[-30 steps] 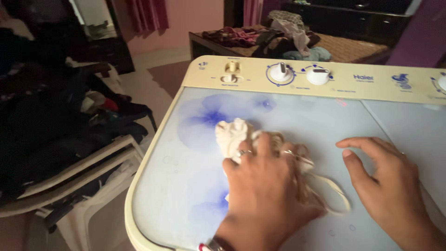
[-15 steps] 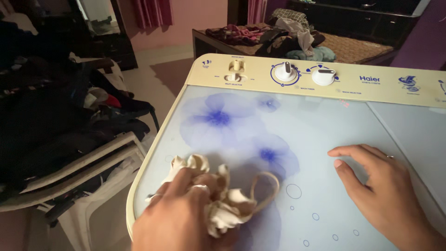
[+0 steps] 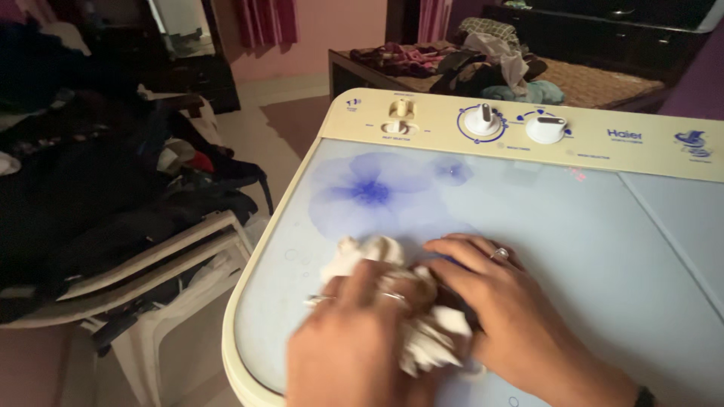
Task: The person cleans a washing machine by wiping its top lids and control panel with a cloth by hand.
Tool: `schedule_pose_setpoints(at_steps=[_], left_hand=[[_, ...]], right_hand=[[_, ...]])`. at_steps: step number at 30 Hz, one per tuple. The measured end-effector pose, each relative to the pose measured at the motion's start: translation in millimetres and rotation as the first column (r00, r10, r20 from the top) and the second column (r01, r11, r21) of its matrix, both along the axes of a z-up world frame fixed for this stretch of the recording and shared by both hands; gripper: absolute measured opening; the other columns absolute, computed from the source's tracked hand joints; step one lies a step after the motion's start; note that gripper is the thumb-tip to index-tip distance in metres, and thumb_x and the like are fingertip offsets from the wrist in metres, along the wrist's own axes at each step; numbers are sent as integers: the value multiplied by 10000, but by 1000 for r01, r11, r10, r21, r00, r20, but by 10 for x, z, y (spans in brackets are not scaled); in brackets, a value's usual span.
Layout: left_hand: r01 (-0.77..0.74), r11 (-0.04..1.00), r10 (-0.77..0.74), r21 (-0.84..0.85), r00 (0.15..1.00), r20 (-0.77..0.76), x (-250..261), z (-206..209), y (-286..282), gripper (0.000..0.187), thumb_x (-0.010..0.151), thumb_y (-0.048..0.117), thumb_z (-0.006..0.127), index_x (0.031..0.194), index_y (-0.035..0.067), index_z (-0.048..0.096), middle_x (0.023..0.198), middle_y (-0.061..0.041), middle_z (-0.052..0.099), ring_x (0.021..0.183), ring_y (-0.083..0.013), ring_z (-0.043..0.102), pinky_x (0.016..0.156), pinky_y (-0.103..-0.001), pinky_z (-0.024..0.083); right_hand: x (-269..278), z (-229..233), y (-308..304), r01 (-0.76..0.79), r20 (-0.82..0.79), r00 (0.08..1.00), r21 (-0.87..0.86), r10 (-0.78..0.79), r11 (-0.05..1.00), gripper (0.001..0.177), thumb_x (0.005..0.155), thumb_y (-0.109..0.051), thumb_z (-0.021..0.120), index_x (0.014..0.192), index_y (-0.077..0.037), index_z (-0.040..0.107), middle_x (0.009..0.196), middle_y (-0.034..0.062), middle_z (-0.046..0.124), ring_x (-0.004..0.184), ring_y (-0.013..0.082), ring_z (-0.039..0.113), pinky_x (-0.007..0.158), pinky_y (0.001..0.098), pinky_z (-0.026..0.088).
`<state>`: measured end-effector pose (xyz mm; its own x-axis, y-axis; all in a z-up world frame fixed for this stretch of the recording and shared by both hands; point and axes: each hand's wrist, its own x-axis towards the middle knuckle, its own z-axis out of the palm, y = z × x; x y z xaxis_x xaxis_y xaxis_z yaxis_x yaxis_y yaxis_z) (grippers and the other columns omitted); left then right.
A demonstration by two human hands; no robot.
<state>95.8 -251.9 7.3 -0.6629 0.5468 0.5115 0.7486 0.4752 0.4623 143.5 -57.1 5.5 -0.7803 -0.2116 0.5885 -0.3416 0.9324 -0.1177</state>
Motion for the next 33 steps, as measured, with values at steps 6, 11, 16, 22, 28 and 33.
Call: schedule_pose_setpoints(at_steps=[6,11,16,22,28,33], left_hand=[[-324,946,323,-5,946,-13,-172,80,-433,661,414,333,962,1033,219,759,1167,-35,682,1082,-345,663,768,-484,565],[-87,996,87,-4,995,44,-10,98,61,657,515,277,908,1147,237,733,1159,-103,635,1028,-375,655,863,-484,555],[-114,993,115,30,993,-15,-57,166,-94,622,516,245,891,1114,187,733,1203,-121,638,995,-376,666,813,-475,566],[-303,952,306,-52,949,71,-191,203,-306,583,543,273,905,1096,201,736,1188,-69,653,1070,-351,662,794,-485,559],[-123,992,123,7,992,-11,-35,113,-48,668,463,297,929,1098,203,747,1356,-192,584,1055,-418,655,866,-490,551],[-257,966,259,39,964,-57,-203,100,-372,650,456,257,913,1077,163,749,1334,-172,622,1019,-411,676,834,-495,554]], right_hand=[[-13,-3,-54,16,33,999,-11,-16,1000,300,845,-134,695,1139,-86,730,1307,98,681,1259,312,594,1028,437,438],[-66,-7,34,-17,-7,1000,54,18,998,466,714,-148,654,1166,-40,695,1344,146,652,1284,347,573,1053,451,428],[-26,31,-1,2,61,998,-49,1,999,372,773,-116,656,1132,-30,706,1306,125,673,1240,331,593,1027,443,447],[-30,33,-57,60,86,995,-50,-56,997,292,824,-98,655,1100,-30,720,1271,102,691,1204,308,611,990,445,450],[-52,-35,63,-4,11,1000,37,4,999,435,740,-122,640,1158,-20,700,1350,124,656,1259,325,591,1022,431,457],[-39,21,-44,83,88,993,-37,-79,996,262,822,-121,662,1062,-37,724,1224,74,693,1150,289,634,958,421,475]])
